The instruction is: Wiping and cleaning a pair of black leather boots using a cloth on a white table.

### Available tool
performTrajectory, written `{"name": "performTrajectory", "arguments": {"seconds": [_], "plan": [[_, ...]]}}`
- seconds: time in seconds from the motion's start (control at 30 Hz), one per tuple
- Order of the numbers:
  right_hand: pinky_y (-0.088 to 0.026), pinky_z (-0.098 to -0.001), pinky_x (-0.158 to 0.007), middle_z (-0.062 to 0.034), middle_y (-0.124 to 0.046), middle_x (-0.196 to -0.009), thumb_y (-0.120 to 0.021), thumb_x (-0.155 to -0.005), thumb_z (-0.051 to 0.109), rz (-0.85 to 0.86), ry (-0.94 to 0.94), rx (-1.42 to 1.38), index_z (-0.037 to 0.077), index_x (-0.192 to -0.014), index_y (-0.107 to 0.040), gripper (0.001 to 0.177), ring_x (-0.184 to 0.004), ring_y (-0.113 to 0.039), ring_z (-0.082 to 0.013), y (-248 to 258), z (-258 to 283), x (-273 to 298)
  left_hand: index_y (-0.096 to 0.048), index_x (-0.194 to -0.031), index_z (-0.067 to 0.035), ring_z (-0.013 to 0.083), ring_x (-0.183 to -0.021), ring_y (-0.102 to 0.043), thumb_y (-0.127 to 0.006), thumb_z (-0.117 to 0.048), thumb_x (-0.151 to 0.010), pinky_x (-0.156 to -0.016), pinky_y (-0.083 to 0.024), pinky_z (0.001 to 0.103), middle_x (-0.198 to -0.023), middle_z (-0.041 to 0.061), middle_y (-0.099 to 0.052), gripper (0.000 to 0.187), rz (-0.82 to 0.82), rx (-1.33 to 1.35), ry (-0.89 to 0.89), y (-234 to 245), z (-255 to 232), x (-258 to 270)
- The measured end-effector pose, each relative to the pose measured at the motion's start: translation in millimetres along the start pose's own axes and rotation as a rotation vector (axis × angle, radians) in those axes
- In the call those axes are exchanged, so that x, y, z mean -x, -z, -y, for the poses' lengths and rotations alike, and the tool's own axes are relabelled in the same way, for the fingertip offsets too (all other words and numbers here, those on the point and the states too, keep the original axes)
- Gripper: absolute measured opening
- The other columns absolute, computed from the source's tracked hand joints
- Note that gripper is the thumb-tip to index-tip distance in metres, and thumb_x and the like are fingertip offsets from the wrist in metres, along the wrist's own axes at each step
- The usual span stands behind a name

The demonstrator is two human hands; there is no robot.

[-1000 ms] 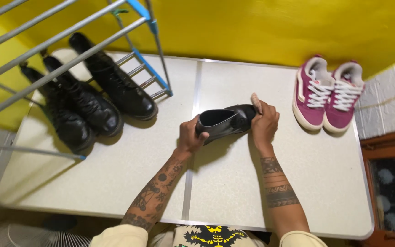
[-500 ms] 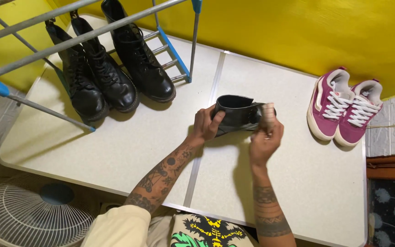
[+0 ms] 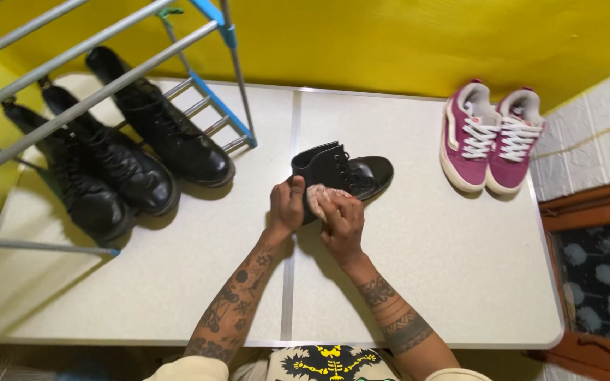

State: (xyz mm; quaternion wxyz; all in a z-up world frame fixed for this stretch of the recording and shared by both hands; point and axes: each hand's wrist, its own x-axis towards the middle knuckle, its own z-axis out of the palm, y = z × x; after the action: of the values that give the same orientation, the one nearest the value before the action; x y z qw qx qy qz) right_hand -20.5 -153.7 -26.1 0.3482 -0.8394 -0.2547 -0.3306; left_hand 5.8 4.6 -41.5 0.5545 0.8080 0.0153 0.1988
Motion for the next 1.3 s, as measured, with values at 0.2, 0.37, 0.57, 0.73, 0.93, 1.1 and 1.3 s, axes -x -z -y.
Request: {"name": "performTrajectory", "arguments": {"seconds": [0.2,0.37,0.57,0.73,0.93,1.1,1.3], "plan": [[-0.048,-0.0425,-0.097,-0.0058,-0.065,-0.119,-0.07,-0.081,-0.009,0.024,0.089,0.048,0.011,-0.128,-0.067,0.051,-0.108,-0.058,-0.0267,11,-49,5,-0.051,-0.064,-0.002,0.0182,-0.053,-0.046,-0.023,-0.073,-0.102,-0.05,-0.034,0.041,-0.052,0.006,-0.045,0.085,0.06,0.014,0.158,-5,22,-2],[-0.051,-0.0401,-0.098,-0.0055,-0.067,-0.118,-0.052,-0.076,-0.017,0.015,-0.163,-0.022,0.01,-0.13,-0.068,0.062,-0.11,-0.058,-0.0276,12,-22,-25,-0.054,-0.063,-0.004,0.015,-0.056,-0.051,-0.026,-0.074,-0.1,-0.051,-0.04,0.037,-0.055,0.002,-0.052,0.084,0.03,0.116,0.25,1,-5,-11],[-0.05,-0.0418,-0.098,-0.0078,-0.065,-0.118,-0.05,-0.071,-0.012,-0.016,-0.228,-0.17,0.007,-0.125,-0.066,0.059,-0.109,-0.055,-0.0291,-14,35,-25,-0.06,-0.079,-0.006,0.011,-0.065,-0.058,-0.036,-0.069,-0.102,-0.059,-0.048,0.027,-0.071,0.0,-0.061,0.072,0.051,0.398,0.183,-5,55,-5],[-0.049,-0.0427,-0.097,-0.0088,-0.065,-0.122,-0.064,-0.075,-0.002,0.065,-0.074,-0.163,0.01,-0.127,-0.069,0.054,-0.11,-0.057,-0.029,-16,24,-6,-0.054,-0.067,-0.005,0.01,-0.057,-0.055,-0.031,-0.069,-0.112,-0.051,-0.043,0.026,-0.064,0.002,-0.057,0.081,0.209,0.509,0.274,2,54,1],[-0.049,-0.0436,-0.097,-0.0036,-0.068,-0.122,-0.071,-0.081,0.004,0.106,0.117,-0.005,0.016,-0.128,-0.072,0.048,-0.111,-0.06,-0.0247,15,-24,1,-0.069,-0.092,-0.004,0.0115,-0.076,-0.069,-0.035,-0.069,-0.098,-0.069,-0.057,0.028,-0.082,0.001,-0.072,0.074,0.093,0.481,0.292,5,-30,-9],[-0.049,-0.0457,-0.101,-0.0045,-0.063,-0.112,-0.074,-0.086,0.008,0.06,0.075,-0.015,0.015,-0.121,-0.068,0.036,-0.113,-0.058,-0.0248,34,-35,-2,-0.057,-0.074,0.001,0.0111,-0.064,-0.048,-0.033,-0.072,-0.104,-0.054,-0.038,0.033,-0.063,0.001,-0.05,0.083,-0.007,0.115,0.135,-10,40,6],[-0.06,-0.036,-0.102,-0.0063,-0.056,-0.125,-0.047,-0.092,-0.007,-0.157,-0.551,-0.465,0.011,-0.13,-0.062,0.044,-0.118,-0.06,-0.0211,30,-60,-23,-0.057,-0.077,-0.001,0.008,-0.055,-0.044,-0.03,-0.082,-0.096,-0.047,-0.033,0.032,-0.057,-0.002,-0.046,0.087,0.007,0.007,0.037,-6,19,8]]}}
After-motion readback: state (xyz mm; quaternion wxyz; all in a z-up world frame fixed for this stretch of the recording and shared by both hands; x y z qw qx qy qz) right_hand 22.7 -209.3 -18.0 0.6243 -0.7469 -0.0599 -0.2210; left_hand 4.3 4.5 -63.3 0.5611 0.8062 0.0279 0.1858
